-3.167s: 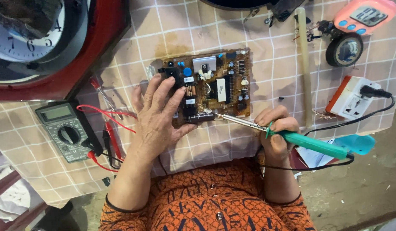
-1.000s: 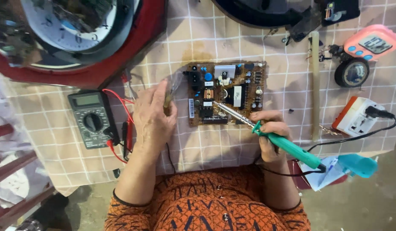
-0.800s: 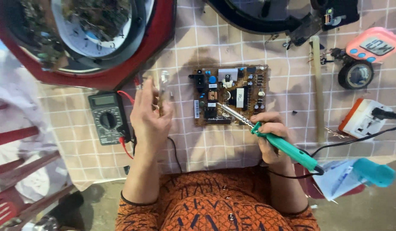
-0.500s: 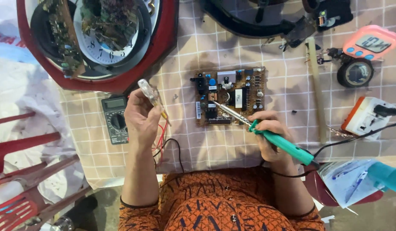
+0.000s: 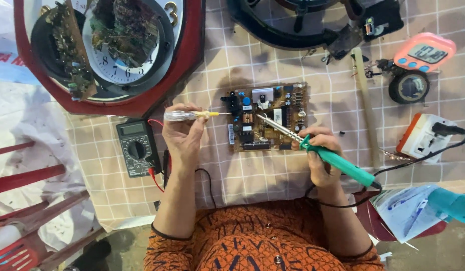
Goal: Using a soldering iron to repair or assemble components on a circuit board while testing connections with a multimeter.
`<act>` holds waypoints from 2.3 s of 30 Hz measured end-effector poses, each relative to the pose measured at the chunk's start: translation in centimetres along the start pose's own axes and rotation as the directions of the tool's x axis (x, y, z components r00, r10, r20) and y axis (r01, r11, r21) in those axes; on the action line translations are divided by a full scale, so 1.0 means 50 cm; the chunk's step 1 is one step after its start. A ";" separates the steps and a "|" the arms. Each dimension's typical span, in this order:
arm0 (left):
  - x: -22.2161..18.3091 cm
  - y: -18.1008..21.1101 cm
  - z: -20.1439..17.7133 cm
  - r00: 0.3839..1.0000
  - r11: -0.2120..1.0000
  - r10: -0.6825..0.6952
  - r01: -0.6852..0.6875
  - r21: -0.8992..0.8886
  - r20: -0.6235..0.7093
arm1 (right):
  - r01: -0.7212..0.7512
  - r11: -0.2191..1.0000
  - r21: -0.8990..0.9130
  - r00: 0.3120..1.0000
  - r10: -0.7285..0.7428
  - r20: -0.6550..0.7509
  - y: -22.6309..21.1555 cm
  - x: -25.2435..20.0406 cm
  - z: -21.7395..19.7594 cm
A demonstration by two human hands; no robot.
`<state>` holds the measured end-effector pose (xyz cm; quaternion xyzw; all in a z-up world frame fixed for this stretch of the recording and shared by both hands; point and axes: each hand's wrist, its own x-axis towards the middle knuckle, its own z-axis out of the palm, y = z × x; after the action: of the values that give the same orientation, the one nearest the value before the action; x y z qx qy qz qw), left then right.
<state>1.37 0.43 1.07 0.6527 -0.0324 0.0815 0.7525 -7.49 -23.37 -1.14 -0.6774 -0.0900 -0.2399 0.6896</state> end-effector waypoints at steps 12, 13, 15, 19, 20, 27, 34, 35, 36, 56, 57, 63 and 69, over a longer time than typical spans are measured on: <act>0.003 -0.017 -0.020 1.000 1.000 -0.001 0.001 -0.013 0.008 | -0.159 0.966 0.205 0.978 0.182 -0.098 0.031 -0.030 0.000; 0.005 -0.014 -0.025 1.000 1.000 -0.009 0.009 -0.020 0.004 | -0.167 0.966 0.196 0.978 0.188 -0.094 0.032 -0.029 -0.002; 0.009 -0.006 -0.035 0.980 0.972 0.200 -0.198 0.125 -0.009 | -0.109 0.970 0.218 0.965 0.156 -0.209 0.035 -0.027 -0.007; 0.014 -0.010 -0.035 0.941 0.892 0.337 -0.331 0.309 0.032 | -0.134 0.960 0.247 0.954 0.192 -0.229 0.044 -0.038 -0.013; 0.012 -0.015 -0.033 0.928 0.863 0.370 -0.364 0.349 0.053 | -0.132 0.959 0.253 0.956 0.191 -0.225 0.047 -0.040 -0.011; 0.022 -0.008 -0.014 0.908 0.822 0.397 -0.417 0.388 0.135 | -0.126 0.989 0.082 0.991 0.129 -0.032 0.061 -0.040 -0.009; 0.016 -0.016 -0.016 0.932 0.855 0.333 -0.362 0.370 0.142 | -0.128 0.985 0.117 0.992 0.129 0.001 0.023 -0.010 0.003; 0.016 -0.017 -0.016 0.933 0.862 0.332 -0.359 0.358 0.137 | -0.113 0.985 0.132 0.993 0.114 -0.003 0.027 -0.011 0.002; 0.015 -0.018 -0.017 0.935 0.869 0.329 -0.355 0.346 0.131 | -0.098 0.984 0.148 0.995 0.100 -0.005 0.031 -0.012 0.001; 0.019 -0.010 -0.017 0.945 0.893 0.303 -0.326 0.311 0.120 | 0.129 0.989 -0.070 0.988 -0.134 -0.075 0.020 -0.022 0.008; 0.020 -0.008 -0.017 0.943 0.885 0.306 -0.333 0.327 0.131 | 0.124 0.989 -0.078 0.990 -0.128 -0.050 0.019 -0.022 0.008; 0.019 -0.014 -0.018 0.940 0.882 0.312 -0.342 0.325 0.140 | 0.242 0.955 -0.169 0.970 -0.243 0.015 0.059 -0.059 0.011; 0.019 -0.012 -0.018 0.940 0.880 0.309 -0.339 0.331 0.142 | 0.354 0.915 -0.194 0.934 -0.334 0.129 0.053 -0.054 0.022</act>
<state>2.38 1.33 0.48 0.7646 -0.1582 0.1827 0.5975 -8.40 -21.83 -4.64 -0.7316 -0.2134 -0.3339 0.5547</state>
